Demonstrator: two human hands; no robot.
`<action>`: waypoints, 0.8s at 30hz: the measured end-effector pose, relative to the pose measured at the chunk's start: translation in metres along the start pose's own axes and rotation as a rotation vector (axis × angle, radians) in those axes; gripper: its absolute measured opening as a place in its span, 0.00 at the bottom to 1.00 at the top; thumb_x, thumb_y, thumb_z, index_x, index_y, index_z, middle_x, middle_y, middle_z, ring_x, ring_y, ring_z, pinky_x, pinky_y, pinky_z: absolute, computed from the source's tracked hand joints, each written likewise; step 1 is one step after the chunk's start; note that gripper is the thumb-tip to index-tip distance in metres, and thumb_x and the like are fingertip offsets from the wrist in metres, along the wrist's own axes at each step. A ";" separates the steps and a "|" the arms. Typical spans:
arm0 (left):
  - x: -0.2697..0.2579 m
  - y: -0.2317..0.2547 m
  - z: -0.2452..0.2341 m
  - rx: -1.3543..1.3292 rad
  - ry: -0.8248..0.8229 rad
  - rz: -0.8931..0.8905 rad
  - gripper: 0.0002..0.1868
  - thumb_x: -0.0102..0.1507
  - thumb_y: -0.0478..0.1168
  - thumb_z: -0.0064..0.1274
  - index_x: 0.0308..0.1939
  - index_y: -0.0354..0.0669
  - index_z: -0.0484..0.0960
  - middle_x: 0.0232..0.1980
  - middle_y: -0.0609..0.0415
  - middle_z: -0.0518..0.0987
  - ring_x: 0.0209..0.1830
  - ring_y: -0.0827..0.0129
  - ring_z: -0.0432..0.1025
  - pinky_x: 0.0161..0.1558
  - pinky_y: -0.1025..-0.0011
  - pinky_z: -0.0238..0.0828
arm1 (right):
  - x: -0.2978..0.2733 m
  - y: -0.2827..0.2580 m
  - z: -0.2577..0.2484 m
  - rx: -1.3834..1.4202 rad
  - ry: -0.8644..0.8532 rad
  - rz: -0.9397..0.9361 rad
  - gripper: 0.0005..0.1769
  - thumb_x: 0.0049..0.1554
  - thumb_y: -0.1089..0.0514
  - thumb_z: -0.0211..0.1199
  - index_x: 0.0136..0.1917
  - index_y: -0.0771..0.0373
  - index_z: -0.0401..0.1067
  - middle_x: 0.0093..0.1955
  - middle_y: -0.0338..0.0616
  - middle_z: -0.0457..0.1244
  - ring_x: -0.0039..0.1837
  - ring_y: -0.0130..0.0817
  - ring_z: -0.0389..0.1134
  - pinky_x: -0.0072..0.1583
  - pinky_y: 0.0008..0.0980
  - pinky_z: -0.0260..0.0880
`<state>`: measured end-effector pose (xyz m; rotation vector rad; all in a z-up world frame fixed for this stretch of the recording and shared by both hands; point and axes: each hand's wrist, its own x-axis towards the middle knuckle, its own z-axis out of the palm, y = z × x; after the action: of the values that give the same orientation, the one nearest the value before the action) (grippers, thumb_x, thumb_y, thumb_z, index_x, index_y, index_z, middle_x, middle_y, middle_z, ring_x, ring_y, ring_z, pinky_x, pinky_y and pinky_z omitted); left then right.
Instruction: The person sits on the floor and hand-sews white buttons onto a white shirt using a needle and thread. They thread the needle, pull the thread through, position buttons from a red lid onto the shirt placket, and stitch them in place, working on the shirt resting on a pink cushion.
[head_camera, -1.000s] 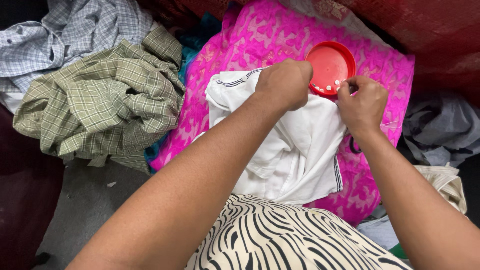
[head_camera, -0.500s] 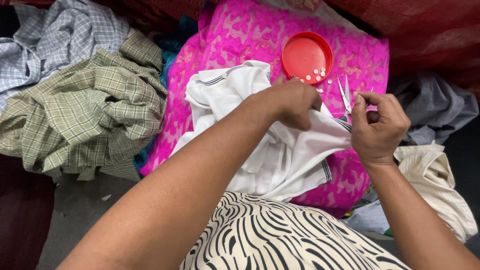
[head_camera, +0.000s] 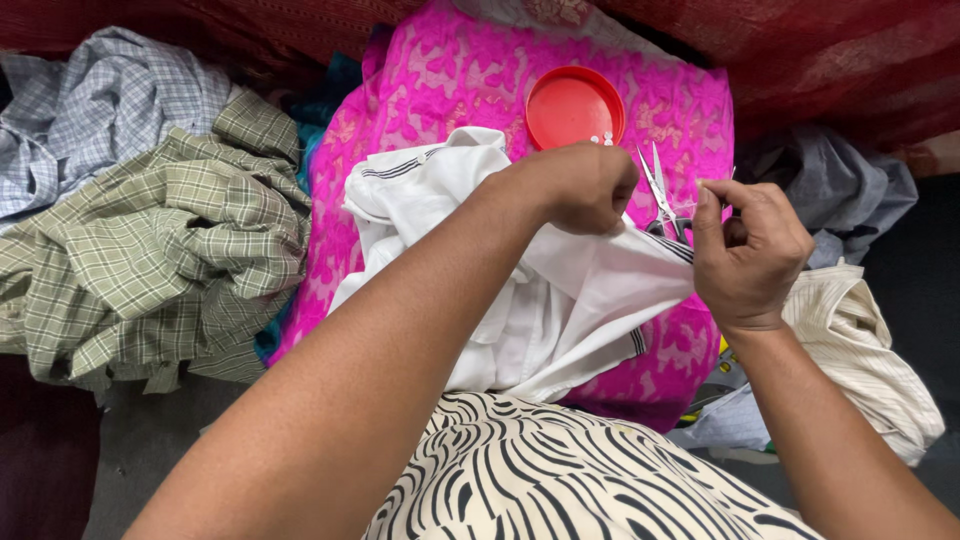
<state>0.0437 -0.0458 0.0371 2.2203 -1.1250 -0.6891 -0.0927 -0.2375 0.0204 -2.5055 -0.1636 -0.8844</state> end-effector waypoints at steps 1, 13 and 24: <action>-0.003 0.003 -0.003 0.004 0.036 0.010 0.08 0.54 0.36 0.56 0.38 0.41 0.81 0.39 0.48 0.84 0.42 0.56 0.79 0.42 0.59 0.75 | -0.001 -0.001 0.000 -0.004 0.001 0.002 0.03 0.70 0.65 0.70 0.54 0.68 0.78 0.46 0.45 0.67 0.36 0.21 0.65 0.37 0.20 0.61; -0.020 0.017 0.081 0.132 0.650 0.222 0.21 0.52 0.32 0.56 0.50 0.50 0.80 0.46 0.42 0.76 0.46 0.44 0.76 0.44 0.48 0.72 | -0.022 -0.004 0.014 0.020 -0.040 0.014 0.03 0.67 0.66 0.69 0.52 0.68 0.77 0.46 0.46 0.67 0.36 0.25 0.65 0.40 0.26 0.63; 0.003 -0.005 0.074 -0.117 0.327 0.005 0.16 0.48 0.47 0.70 0.32 0.40 0.85 0.35 0.45 0.83 0.39 0.53 0.79 0.42 0.57 0.75 | -0.029 0.001 0.005 -0.035 -0.002 0.106 0.03 0.67 0.65 0.69 0.54 0.67 0.78 0.44 0.45 0.65 0.35 0.25 0.63 0.37 0.26 0.59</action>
<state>-0.0007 -0.0636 -0.0200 2.1329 -0.9021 -0.3612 -0.1124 -0.2349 -0.0012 -2.5218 -0.0160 -0.8486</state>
